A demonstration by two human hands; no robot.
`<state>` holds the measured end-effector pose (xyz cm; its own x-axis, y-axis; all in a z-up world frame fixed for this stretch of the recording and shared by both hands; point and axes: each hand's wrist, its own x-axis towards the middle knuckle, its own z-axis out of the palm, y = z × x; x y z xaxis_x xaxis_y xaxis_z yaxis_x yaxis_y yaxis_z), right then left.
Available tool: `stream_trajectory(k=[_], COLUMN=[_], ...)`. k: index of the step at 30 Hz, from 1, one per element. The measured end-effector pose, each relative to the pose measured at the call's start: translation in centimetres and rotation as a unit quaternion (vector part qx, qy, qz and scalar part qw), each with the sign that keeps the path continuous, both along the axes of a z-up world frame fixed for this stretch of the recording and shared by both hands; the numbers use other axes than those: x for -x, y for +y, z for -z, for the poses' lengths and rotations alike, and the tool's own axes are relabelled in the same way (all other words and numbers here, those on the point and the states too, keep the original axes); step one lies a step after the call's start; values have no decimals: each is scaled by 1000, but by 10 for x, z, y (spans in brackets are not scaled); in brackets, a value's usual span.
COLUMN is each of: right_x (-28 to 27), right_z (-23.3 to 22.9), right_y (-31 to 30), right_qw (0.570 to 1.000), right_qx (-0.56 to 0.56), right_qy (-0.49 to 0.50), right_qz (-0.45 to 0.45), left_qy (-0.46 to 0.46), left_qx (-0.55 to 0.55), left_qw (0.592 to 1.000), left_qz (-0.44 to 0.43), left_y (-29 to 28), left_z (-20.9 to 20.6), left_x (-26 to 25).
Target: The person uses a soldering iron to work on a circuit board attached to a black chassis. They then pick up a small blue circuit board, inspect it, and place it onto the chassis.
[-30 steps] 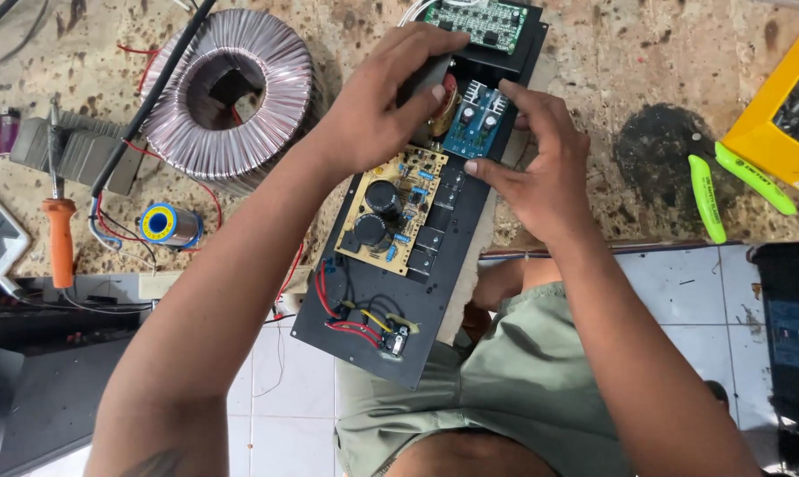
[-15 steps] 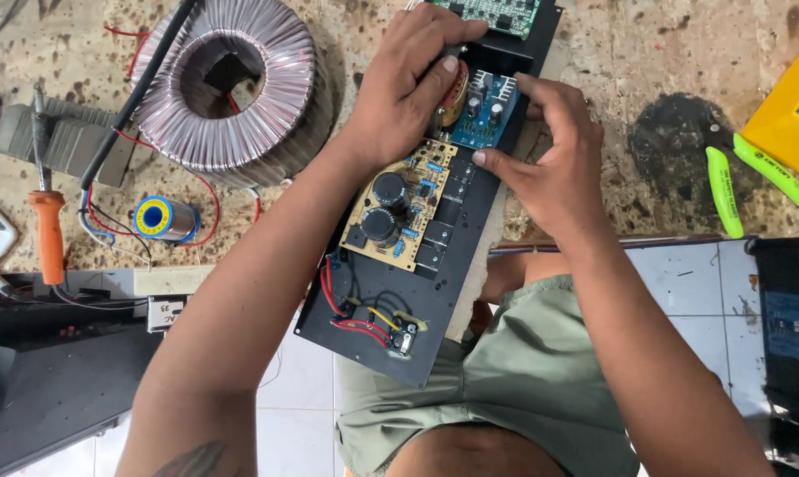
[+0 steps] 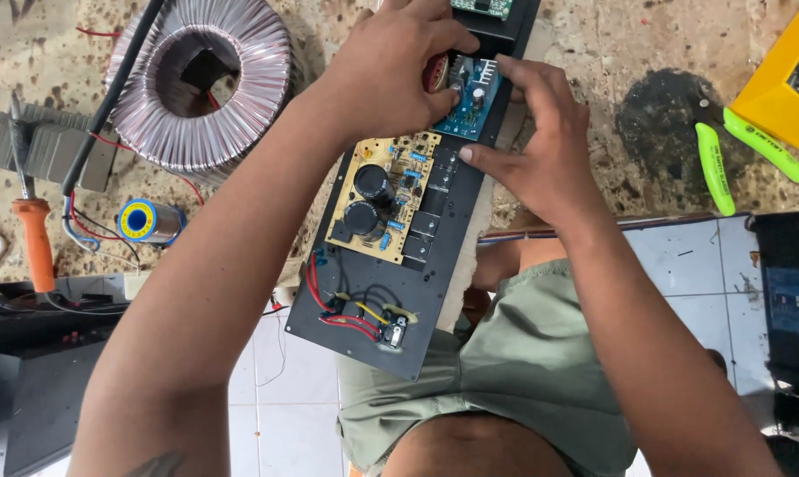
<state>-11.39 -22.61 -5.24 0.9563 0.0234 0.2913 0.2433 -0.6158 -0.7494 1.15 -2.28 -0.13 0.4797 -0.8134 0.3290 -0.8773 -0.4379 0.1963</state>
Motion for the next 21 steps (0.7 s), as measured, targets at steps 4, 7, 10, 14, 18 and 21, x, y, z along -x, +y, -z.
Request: stream_trajectory(k=[4,7,10,14,18,21], right_x=[5,2,2,2,1,-1], right_z=[-12,-9,-9,-6,-3,2], right_y=[-6,-6,-6,-7,-8,-9], right_qw=[995,993,994,991,992,992], right_qx=[-75,-78,-69,-97,-90,-75], right_qy=[15,-38,-49,-54,-53,-72], right_qz=[-61,-74,-69,-75,-68,-66], left_qy=[14,-6,-23,-3,2,-10], left_qx=[44,28,19,12,42,45], left_qw=[999,999,999,1000,999,999], left_qz=[23,20,15,13,18,22], left_y=[0,0,0,-1,-1,-1], left_z=[9,9,12,13,11,14], left_x=[-2,1,0,2,5,5])
